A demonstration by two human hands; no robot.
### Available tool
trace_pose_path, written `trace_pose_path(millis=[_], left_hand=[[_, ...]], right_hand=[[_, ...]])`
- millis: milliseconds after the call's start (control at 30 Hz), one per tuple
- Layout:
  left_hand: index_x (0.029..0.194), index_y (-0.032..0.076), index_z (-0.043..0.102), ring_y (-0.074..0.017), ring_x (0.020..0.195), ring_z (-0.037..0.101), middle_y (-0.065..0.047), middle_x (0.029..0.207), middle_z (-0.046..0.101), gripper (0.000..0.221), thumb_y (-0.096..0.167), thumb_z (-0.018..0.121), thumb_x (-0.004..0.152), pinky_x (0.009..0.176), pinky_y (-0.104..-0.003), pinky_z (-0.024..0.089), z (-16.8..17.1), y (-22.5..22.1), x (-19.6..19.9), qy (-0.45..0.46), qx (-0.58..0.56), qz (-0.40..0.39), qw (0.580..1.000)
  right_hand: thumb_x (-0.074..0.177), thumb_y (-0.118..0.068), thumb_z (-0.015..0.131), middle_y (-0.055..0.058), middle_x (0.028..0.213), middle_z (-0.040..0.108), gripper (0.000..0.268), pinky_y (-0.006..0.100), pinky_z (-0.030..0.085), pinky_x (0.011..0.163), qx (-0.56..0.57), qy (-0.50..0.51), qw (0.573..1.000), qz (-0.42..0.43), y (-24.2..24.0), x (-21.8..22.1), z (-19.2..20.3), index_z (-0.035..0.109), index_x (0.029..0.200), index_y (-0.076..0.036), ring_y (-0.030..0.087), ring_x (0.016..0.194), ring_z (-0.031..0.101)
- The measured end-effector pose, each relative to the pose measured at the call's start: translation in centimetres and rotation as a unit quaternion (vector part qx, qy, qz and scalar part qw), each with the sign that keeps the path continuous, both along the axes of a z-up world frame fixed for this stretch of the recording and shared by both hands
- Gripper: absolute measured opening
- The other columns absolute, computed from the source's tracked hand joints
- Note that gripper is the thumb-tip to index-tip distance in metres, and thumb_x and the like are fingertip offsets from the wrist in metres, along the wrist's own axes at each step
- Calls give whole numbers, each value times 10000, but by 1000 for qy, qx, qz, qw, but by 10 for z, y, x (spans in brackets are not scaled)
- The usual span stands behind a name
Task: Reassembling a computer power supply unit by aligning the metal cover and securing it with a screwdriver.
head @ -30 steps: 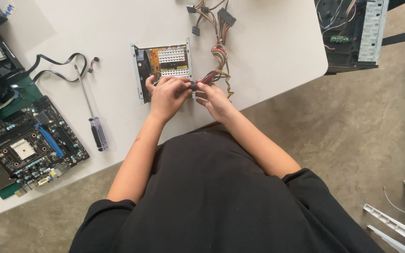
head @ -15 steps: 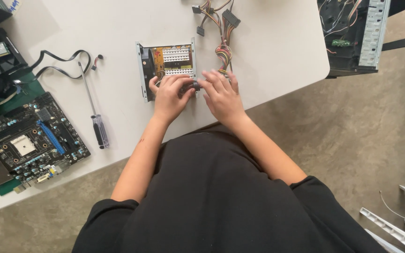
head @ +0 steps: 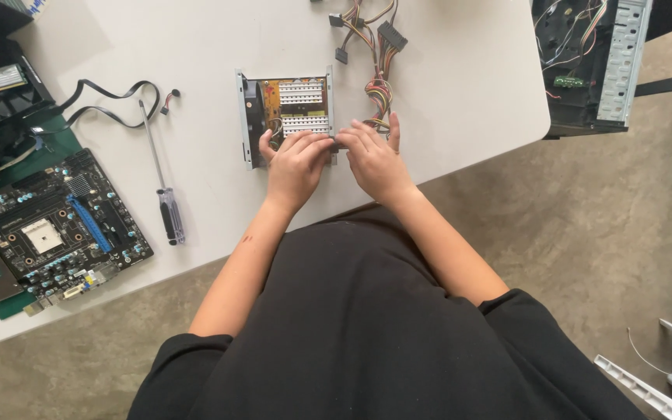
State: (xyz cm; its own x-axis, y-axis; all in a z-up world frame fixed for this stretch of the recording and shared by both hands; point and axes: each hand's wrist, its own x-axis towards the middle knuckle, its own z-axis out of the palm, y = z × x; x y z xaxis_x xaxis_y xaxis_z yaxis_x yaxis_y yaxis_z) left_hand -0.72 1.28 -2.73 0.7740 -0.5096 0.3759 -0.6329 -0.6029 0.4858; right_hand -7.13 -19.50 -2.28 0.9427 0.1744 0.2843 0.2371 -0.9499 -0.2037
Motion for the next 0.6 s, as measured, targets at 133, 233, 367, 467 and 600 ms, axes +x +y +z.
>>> trace_pose_path(millis=[133,233,367,467,600], left_hand=[[1138,356,788,-90,1183,657,135,1132,783,181,275,802,977,1164,-633,135,-5,-2,0,-11,3,6,1000],[1050,388,795,-65,1181,659,191,1082,786,150,278,832,956,1177,-630,132,0,-3,-2,26,1,36,999],[950,347,777,-104,1252,610,190,1152,764,89,312,856,927,1161,-663,118,2,-3,1,41,-1,53,998],[979,271,760,-164,1328,571,109,1287,726,79,243,820,936,1141,-654,158,3,-7,-3,-73,72,20,994],[1070,216,751,-219,1385,527,3,1390,667,174,156,809,917,1166,-609,175,1,-6,-9,-154,150,-13,977]], right_hand=[[992,-133,729,-15,1283,721,360,707,66,1251,16,-5,1000,15,2,-6,-2,676,1333,-234,198,1340,629],[960,-107,720,-39,1275,709,323,698,112,1246,11,-30,999,12,3,-9,-7,724,1248,-253,170,1332,624],[915,-90,716,-26,1305,694,394,728,140,1221,-19,-33,999,2,5,-11,-2,727,1262,-275,188,1353,600],[862,-76,732,-15,1314,695,475,769,206,1170,-48,-6,999,0,5,-11,12,721,1290,-282,218,1351,594],[853,-62,742,3,1361,694,538,803,255,1129,-104,65,992,29,6,-8,35,686,1348,-266,245,1354,598]])
